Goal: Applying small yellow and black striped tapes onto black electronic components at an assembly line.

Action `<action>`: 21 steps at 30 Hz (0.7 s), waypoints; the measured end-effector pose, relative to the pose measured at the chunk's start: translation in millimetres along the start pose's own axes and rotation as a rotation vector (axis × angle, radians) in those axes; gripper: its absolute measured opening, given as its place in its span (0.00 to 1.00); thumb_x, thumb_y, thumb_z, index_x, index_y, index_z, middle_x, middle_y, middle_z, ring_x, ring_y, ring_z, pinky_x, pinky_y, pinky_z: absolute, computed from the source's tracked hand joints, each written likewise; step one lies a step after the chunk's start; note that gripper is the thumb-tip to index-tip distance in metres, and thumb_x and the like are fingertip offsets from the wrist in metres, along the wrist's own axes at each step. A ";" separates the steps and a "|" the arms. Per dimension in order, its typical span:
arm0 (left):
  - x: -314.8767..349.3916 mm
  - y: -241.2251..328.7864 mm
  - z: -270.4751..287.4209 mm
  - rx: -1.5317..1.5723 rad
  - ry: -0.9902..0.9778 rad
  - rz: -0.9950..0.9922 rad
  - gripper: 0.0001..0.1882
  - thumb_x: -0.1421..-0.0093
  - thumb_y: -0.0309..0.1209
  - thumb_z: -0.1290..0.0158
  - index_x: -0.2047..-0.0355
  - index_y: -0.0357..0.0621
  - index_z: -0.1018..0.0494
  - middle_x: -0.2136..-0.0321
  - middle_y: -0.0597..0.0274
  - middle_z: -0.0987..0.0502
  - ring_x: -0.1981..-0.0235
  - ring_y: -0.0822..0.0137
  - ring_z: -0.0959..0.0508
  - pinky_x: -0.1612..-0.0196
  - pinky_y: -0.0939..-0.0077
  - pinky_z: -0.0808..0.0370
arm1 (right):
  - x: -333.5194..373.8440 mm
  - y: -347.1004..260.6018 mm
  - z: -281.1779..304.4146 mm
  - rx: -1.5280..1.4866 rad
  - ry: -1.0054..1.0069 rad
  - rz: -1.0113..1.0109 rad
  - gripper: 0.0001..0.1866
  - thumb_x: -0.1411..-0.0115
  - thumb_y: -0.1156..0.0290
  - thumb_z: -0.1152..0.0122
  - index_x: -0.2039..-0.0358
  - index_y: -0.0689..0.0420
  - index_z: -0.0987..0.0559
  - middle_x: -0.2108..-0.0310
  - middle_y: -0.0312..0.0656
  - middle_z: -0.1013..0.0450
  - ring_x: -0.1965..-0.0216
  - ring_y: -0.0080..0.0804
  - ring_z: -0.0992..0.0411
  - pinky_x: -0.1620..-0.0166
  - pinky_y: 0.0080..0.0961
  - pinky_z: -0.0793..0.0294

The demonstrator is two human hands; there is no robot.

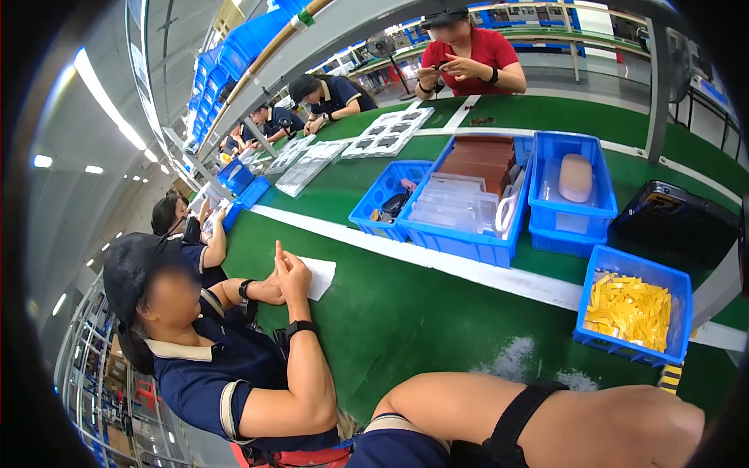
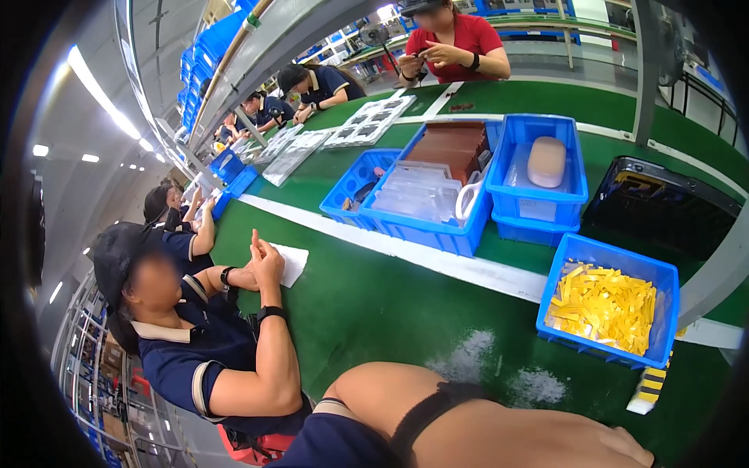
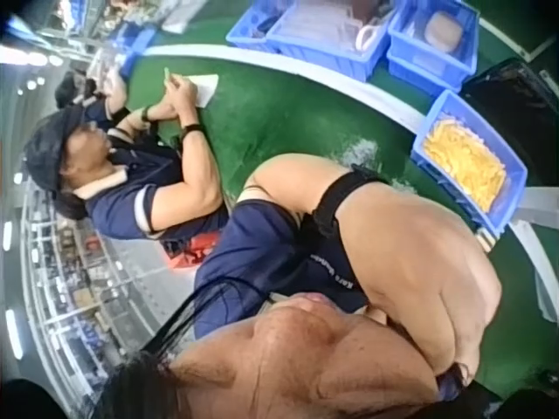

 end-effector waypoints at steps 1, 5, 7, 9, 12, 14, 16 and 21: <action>0.2 -5.0 -6.9 -0.016 -0.157 0.113 0.10 0.39 0.32 0.57 0.66 0.41 0.27 0.67 0.59 0.25 0.70 0.57 0.27 0.68 0.71 0.30 | 1.0 1.2 0.6 -0.031 0.021 -0.004 0.15 0.41 0.76 0.47 0.53 0.62 0.28 0.51 0.43 0.34 0.52 0.31 0.32 0.47 0.28 0.34; -2.0 -14.3 -16.5 -0.170 -0.449 0.265 0.10 0.42 0.32 0.54 0.63 0.43 0.28 0.67 0.56 0.25 0.69 0.55 0.28 0.68 0.70 0.30 | -2.0 2.0 6.1 -0.158 0.139 0.000 0.16 0.41 0.75 0.47 0.52 0.62 0.28 0.49 0.44 0.34 0.52 0.32 0.32 0.47 0.29 0.34; 14.2 -44.1 -23.7 -0.323 -0.703 0.532 0.15 0.45 0.32 0.50 0.57 0.42 0.30 0.58 0.49 0.28 0.62 0.50 0.28 0.60 0.66 0.30 | -3.0 0.0 14.1 -0.238 0.246 0.022 0.16 0.41 0.75 0.47 0.52 0.62 0.29 0.48 0.44 0.34 0.51 0.32 0.31 0.47 0.29 0.34; 41.0 -73.4 -10.4 -0.644 -0.737 0.639 0.07 0.51 0.34 0.48 0.76 0.45 0.28 0.72 0.61 0.27 0.71 0.61 0.25 0.69 0.69 0.28 | -1.2 10.5 11.6 0.044 -0.044 -0.042 0.14 0.40 0.76 0.49 0.53 0.64 0.28 0.49 0.45 0.34 0.53 0.31 0.30 0.49 0.25 0.32; 55.9 -96.5 32.7 -0.783 -0.649 0.847 0.17 0.50 0.29 0.46 0.58 0.41 0.30 0.62 0.55 0.26 0.58 0.55 0.27 0.54 0.66 0.31 | -6.0 4.4 5.1 0.111 -0.135 0.084 0.15 0.38 0.76 0.52 0.51 0.67 0.31 0.51 0.45 0.34 0.51 0.30 0.32 0.48 0.25 0.32; 54.7 -101.3 55.9 -0.906 -0.591 0.786 0.21 0.52 0.27 0.44 0.56 0.39 0.32 0.59 0.50 0.28 0.56 0.51 0.29 0.52 0.62 0.32 | -3.1 -7.0 -0.5 0.030 -0.070 0.141 0.14 0.40 0.73 0.48 0.54 0.65 0.28 0.58 0.42 0.30 0.57 0.26 0.29 0.53 0.22 0.30; 63.7 -110.0 77.6 -0.993 -0.597 0.842 0.23 0.53 0.28 0.43 0.56 0.37 0.33 0.56 0.50 0.30 0.54 0.50 0.31 0.51 0.63 0.33 | -3.0 -20.7 -2.0 0.016 -0.044 0.194 0.14 0.41 0.70 0.45 0.57 0.63 0.26 0.62 0.41 0.27 0.62 0.25 0.27 0.58 0.20 0.27; 91.9 -132.7 87.4 -1.019 -0.643 0.894 0.30 0.54 0.32 0.41 0.50 0.40 0.35 0.50 0.47 0.34 0.47 0.49 0.35 0.46 0.62 0.36 | -3.0 -13.7 -1.1 -0.076 -0.020 0.206 0.13 0.41 0.70 0.45 0.58 0.64 0.25 0.63 0.41 0.26 0.63 0.24 0.27 0.60 0.20 0.27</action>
Point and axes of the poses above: each hand's wrist, its own x-axis away from the middle knuckle, its own z-axis out of the back of the hand, y = z × x, the point moved 9 cm from there along -x, towards the middle knuckle
